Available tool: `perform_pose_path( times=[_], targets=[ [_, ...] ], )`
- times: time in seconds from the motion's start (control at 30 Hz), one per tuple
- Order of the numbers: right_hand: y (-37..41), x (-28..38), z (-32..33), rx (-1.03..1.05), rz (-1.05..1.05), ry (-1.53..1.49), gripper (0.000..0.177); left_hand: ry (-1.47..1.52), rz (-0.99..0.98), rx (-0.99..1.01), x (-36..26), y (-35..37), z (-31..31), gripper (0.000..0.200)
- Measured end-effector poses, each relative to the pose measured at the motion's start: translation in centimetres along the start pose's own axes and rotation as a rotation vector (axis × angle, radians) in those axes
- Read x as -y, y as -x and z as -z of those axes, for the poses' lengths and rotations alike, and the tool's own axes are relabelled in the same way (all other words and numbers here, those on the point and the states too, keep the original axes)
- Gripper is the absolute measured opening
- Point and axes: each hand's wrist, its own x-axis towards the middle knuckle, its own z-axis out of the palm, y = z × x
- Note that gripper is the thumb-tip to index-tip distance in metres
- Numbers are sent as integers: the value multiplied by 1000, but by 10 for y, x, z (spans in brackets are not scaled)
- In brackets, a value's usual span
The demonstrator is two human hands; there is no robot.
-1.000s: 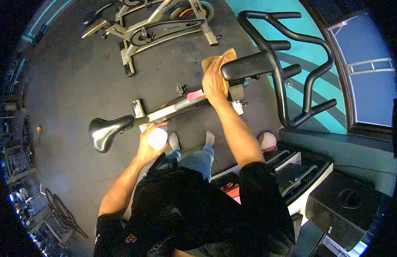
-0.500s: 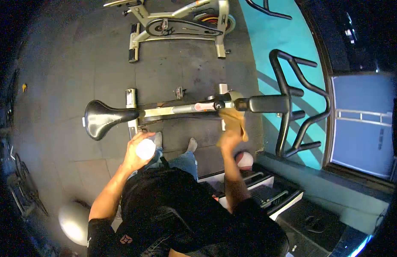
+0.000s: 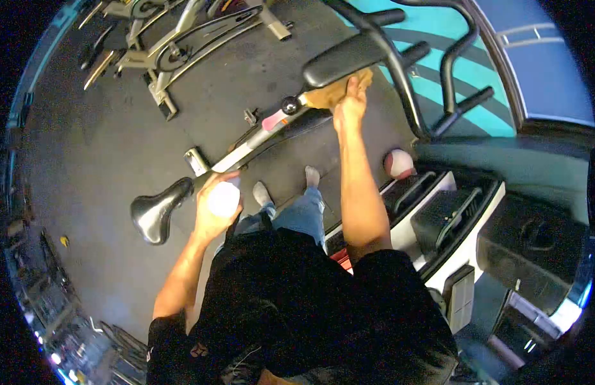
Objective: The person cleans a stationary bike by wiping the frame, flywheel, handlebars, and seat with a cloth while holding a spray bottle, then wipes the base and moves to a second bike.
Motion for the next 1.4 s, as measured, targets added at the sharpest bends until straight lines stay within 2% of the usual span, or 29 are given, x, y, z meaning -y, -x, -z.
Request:
perform_pose_path(
  times=[0.03, 0.1, 0.13, 0.17, 0.23, 0.27, 0.3, 0.33, 0.4, 0.43, 0.5, 0.57, 0.6, 0.63, 0.7, 0.8, 0.87, 1.0, 1.03, 1.07, 1.1, 1.13, 1.17, 1.27, 1.3, 1.33, 1.37, 1.4],
  targets=[
    [25, 29, -3, 12, -148, -124, 46, -3, -23, 17, -8, -12, -4, 47],
    [49, 43, 25, 19, -277, -251, 45, 18, -17, 112, -24, -38, -13, 49],
    [72, 70, 25, -87, -386, -252, 43, 11, -47, 114, -38, -51, -19, 48],
    [83, 70, 59, -30, -383, -217, 44, 11, -71, 112, -56, -63, -23, 48],
    [106, 137, 64, 35, -540, -581, 44, 68, -156, 98, -90, -83, -32, 46],
    [110, 162, 79, -21, -539, -606, 45, 102, -219, 66, -101, -92, -40, 45],
    [113, 199, 80, 91, -408, -518, 55, 102, -229, 65, -114, -100, -45, 45],
    [111, 233, 74, -59, -286, -404, 60, 118, -213, 68, -128, -106, -49, 45],
    [102, 293, 70, -142, -169, -459, 66, 174, -160, 76, -148, -113, -61, 44],
    [90, 302, 80, -163, -86, -412, 63, 171, -170, 77, -153, -115, -70, 44],
    [52, 300, 83, -3, -98, -335, 66, 178, -187, 12, -158, -118, -88, 43],
    [16, 294, 36, 21, -68, 477, 56, 160, -159, 3, -164, -116, -100, 43],
    [-6, 287, 14, 330, -3, 731, 56, 150, -121, -1, -165, -114, -107, 42],
    [-38, 209, 8, 269, 515, 852, 49, 139, -124, -5, -161, -111, -113, 42],
    [-27, 204, -32, 368, 666, 1450, 57, 75, -106, -43, -154, -104, -124, 41],
    [-15, 185, -38, 254, 802, 1489, 60, 96, -31, -129, -158, -88, -135, 41],
    [1, 182, -15, 371, 818, 1559, 53, 110, 133, -159, -156, -73, -138, 42],
    [22, 185, 73, 635, 725, 1535, 37, 115, 148, -225, -142, -52, -146, 43],
    [21, 199, 97, 737, 855, 1509, 36, 117, 151, -245, -145, -50, -147, 43],
    [15, 196, 124, 714, 1050, 1403, 37, 88, 191, -229, -151, -47, -144, 43],
    [10, 214, 140, 826, 1140, 1431, 36, 59, 235, -209, -155, -41, -143, 43],
    [-6, 220, 163, 929, 1198, 1374, 35, 5, 169, -265, -146, -36, -146, 43],
    [-17, 225, 179, 818, 770, 1208, 35, 5, 177, -283, -146, -33, -146, 43],
    [-75, 258, 206, 317, 735, 1083, 31, 101, 206, -334, -144, -25, -146, 43],
    [-86, 269, 198, 139, 556, 878, 32, 61, 171, -359, -140, -22, -147, 43],
    [-106, 273, 209, 133, 725, 1046, 34, 21, 137, -381, -138, -21, -148, 43],
    [-109, 270, 197, 142, 725, 1042, 34, 20, 141, -389, -141, -21, -149, 43],
    [-104, 264, 179, 167, 497, 919, 41, 48, 176, -365, -147, -23, -148, 43]
  ],
)
